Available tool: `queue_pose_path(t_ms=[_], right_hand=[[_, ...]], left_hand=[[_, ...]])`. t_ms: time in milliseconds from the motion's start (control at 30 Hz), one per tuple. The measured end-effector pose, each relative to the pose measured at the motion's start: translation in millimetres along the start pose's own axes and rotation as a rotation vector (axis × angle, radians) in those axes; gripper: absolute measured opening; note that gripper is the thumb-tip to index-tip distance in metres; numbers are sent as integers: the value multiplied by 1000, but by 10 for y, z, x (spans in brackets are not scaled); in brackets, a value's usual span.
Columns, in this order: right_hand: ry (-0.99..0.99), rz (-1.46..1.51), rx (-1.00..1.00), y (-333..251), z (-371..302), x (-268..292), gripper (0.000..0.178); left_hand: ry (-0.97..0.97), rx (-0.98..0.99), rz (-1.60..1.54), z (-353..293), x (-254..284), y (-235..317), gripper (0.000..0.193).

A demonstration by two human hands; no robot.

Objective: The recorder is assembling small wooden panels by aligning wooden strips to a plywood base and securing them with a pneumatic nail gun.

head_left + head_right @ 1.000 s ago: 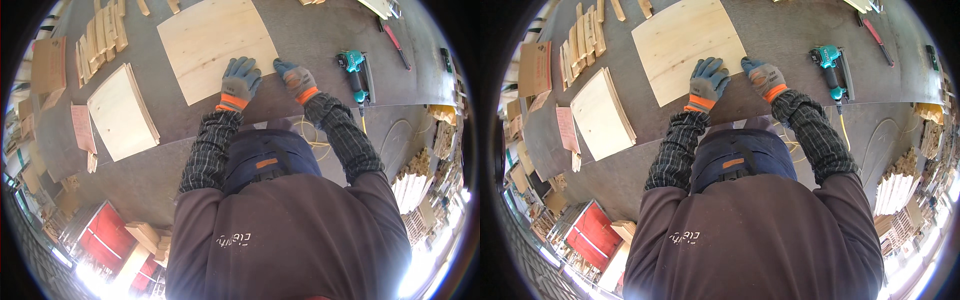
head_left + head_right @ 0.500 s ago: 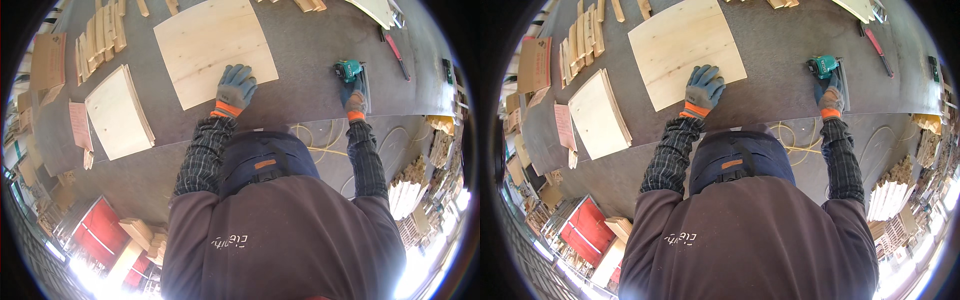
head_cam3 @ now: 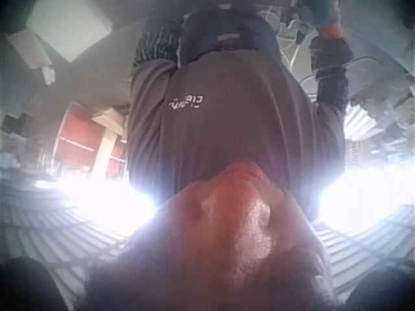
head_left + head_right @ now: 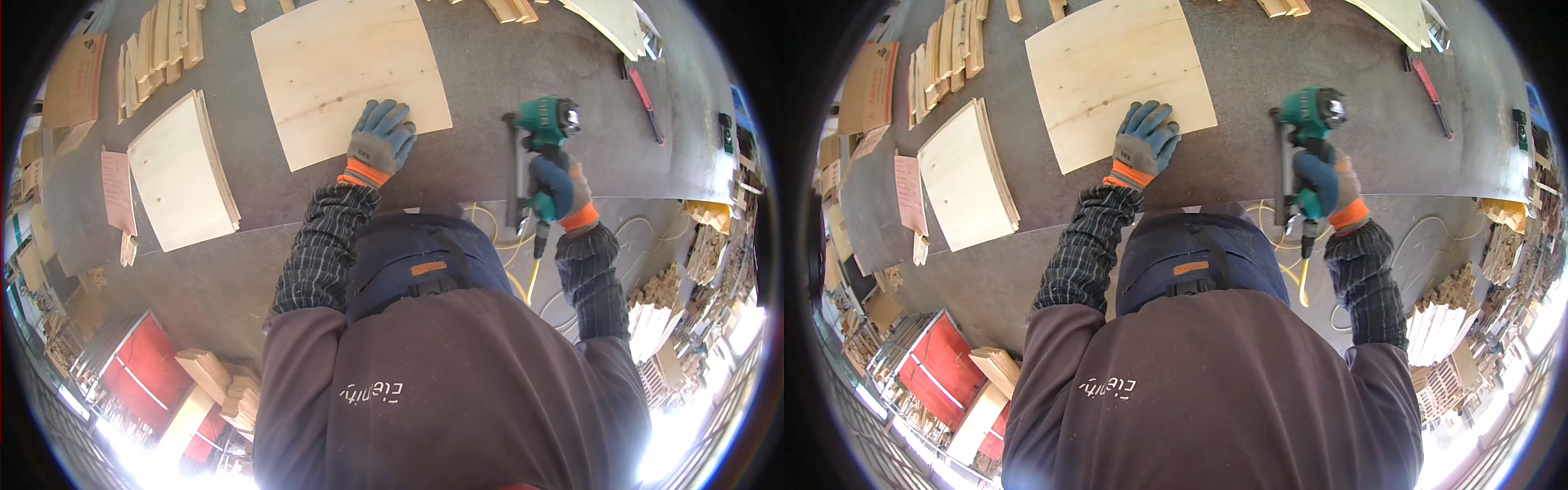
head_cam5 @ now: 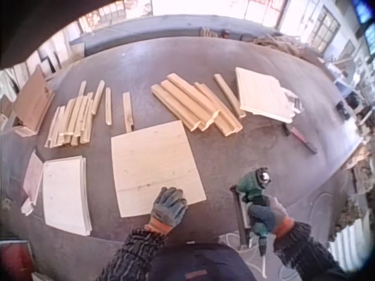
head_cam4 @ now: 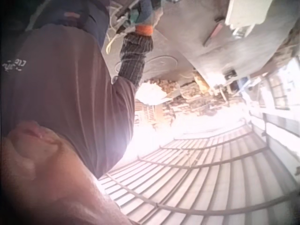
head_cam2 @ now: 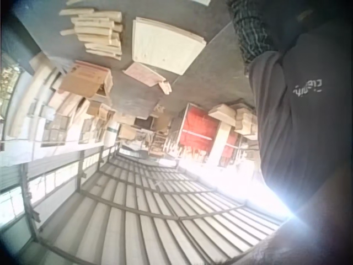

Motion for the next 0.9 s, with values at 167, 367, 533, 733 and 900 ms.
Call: queue_pose_path(t_ms=[167,367,533,733,900], right_hand=[[-36,10,-80,-385,49,-757,22],[-57,-56,-84,-410,186,-932,26],[-49,-130,-78,-361,239,-962,28],[-41,-49,-148,-452,41,-884,37],[5,-114,-53,-520,-176,-873,43]], left_hand=[[19,-8,3,9,3,-6,16],[52,-32,-3,18,3,-3,14],[126,-48,-28,21,28,0,15],[104,-26,-34,-2,17,-11,16],[-3,-16,32,-17,-18,-43,18]])
Point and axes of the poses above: each hand's wrist, its own z-axis towards the middle knuckle, its own x-axis out of the back of the hand, y = z × x, the point moved 1 cm from there along z, towards the middle knuckle, and after that the axes turned 4 degrees about -z, right-handed, at the moved point
